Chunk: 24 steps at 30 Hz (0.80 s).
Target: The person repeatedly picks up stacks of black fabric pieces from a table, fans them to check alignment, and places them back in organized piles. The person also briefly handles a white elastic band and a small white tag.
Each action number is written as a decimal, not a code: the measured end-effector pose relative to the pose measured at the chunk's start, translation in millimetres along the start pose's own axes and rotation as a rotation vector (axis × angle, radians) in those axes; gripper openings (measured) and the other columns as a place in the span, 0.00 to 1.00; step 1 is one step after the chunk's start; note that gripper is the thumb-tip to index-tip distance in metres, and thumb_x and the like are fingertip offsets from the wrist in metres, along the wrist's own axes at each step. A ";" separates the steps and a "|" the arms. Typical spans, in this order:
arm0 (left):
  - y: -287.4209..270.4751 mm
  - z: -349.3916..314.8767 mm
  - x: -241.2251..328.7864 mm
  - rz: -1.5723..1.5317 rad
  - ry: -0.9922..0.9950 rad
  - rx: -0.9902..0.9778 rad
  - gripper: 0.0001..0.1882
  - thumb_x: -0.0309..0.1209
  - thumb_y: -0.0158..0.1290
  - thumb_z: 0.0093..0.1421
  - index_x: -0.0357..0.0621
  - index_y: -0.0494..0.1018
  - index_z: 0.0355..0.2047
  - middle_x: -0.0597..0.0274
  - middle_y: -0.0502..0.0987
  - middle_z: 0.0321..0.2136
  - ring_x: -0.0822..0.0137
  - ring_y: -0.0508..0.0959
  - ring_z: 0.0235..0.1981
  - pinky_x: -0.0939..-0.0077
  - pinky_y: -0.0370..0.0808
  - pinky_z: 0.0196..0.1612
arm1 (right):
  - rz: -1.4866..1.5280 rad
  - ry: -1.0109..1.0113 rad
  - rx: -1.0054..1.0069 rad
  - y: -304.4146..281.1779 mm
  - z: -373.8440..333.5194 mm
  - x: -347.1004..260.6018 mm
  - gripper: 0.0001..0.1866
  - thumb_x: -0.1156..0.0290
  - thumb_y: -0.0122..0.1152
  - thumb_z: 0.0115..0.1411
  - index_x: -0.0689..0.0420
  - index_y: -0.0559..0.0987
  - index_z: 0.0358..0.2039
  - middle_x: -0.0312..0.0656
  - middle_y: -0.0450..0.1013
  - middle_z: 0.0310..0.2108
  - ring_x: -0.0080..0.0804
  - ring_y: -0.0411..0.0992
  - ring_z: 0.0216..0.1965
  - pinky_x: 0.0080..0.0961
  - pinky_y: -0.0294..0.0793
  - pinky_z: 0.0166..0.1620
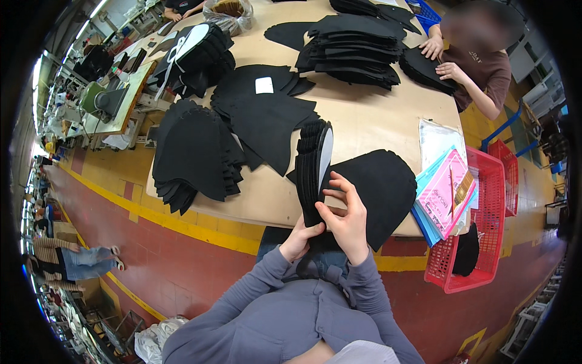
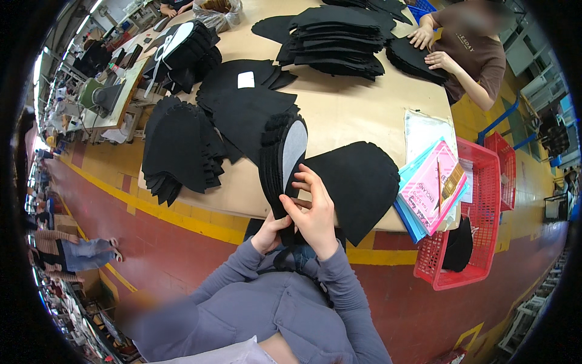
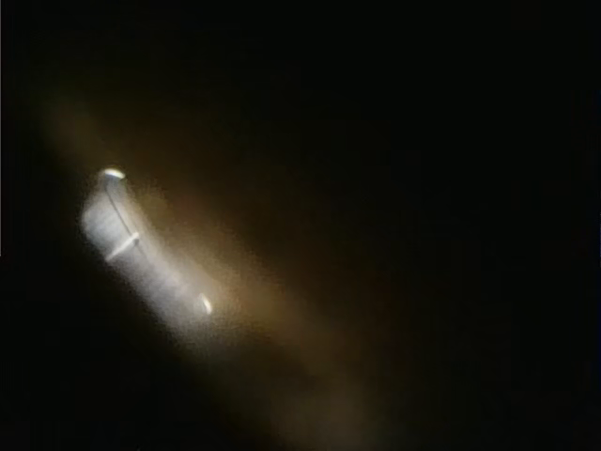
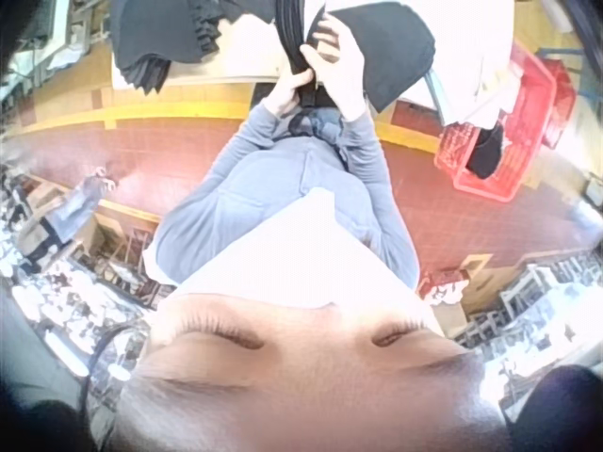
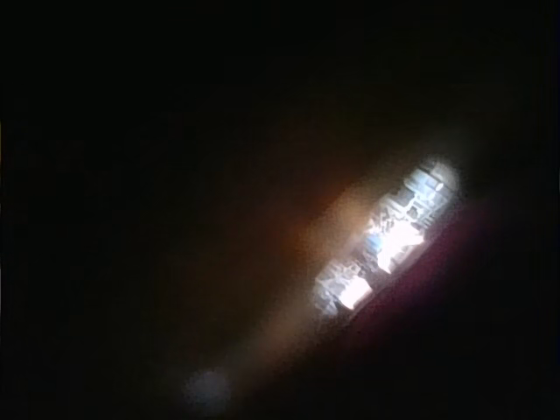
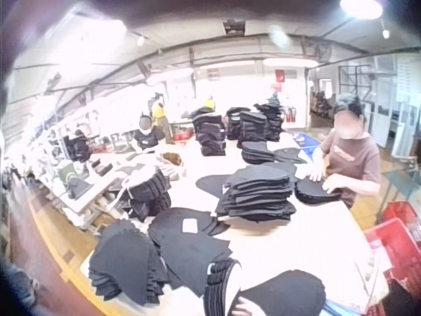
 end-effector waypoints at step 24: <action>21.3 6.1 -4.5 0.225 0.064 0.095 0.28 0.19 0.58 0.53 0.41 0.60 0.53 0.60 0.69 0.37 0.73 0.73 0.29 0.78 0.76 0.29 | 0.351 -0.045 0.671 -243.4 -29.5 4.6 0.33 0.79 0.60 0.58 0.63 0.61 0.64 0.46 0.67 0.55 0.28 0.70 0.49 0.26 0.69 0.55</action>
Point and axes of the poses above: each hand's wrist, its own z-axis towards the middle knuckle, its own y-axis out of the palm, x = y × z, the point moved 5 cm from there along z, towards the middle knuckle
